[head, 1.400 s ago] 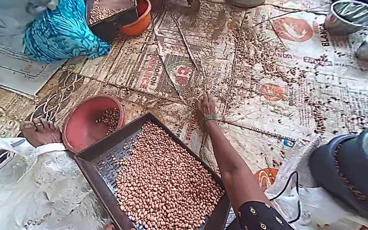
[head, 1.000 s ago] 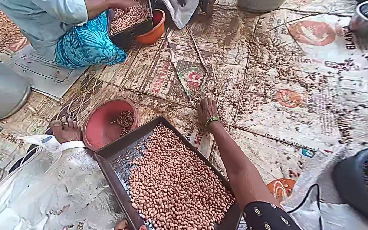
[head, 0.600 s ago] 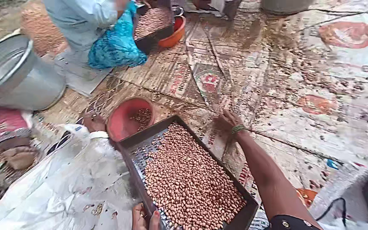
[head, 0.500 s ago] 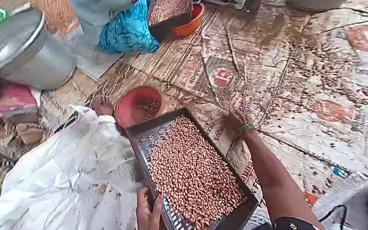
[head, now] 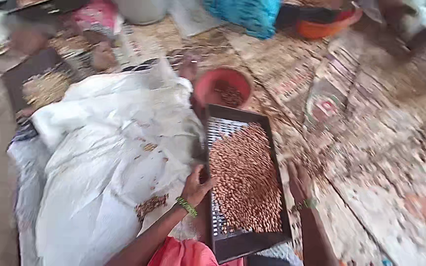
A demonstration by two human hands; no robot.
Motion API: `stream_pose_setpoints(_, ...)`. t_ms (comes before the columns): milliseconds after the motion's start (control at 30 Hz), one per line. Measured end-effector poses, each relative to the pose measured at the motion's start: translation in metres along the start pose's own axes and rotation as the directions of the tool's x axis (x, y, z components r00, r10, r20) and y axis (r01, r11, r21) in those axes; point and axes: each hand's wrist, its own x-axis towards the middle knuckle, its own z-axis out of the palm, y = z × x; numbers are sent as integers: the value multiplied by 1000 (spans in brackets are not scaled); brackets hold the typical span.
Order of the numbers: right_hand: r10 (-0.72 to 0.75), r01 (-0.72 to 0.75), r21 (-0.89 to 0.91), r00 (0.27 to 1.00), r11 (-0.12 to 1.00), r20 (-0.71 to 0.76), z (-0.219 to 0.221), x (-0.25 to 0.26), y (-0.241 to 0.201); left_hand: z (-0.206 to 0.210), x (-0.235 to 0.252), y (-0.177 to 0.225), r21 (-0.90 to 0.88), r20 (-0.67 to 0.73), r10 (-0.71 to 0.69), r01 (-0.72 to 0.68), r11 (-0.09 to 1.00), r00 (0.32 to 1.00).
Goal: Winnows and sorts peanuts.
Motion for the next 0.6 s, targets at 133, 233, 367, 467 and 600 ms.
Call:
stream_pose_setpoints(133, 287, -284, 54, 954, 957, -87, 26, -5, 27, -13, 1, 12, 31, 119, 15, -19, 999, 993)
stream_pose_setpoints(233, 307, -339, -183, 934, 923, -182, 34, -6, 31, -18, 3, 23, 167, 245, -39, -3, 986, 969)
stream_pose_setpoints(367, 225, -269, -190, 948, 944, -226, 34, -24, 11, -30, -15, 23, 203, 270, -79, 24, 979, 960)
stream_pose_setpoints(467, 219, -274, -226, 946, 935, -239, 26, -70, -50, -44, -52, 15, 163, 322, -63, 10, 987, 945)
stream_pose_setpoints(600, -39, 20, -82, 972, 996, -232, 19, -62, -89, -80, -104, 0, 84, 330, 35, -67, 994, 943)
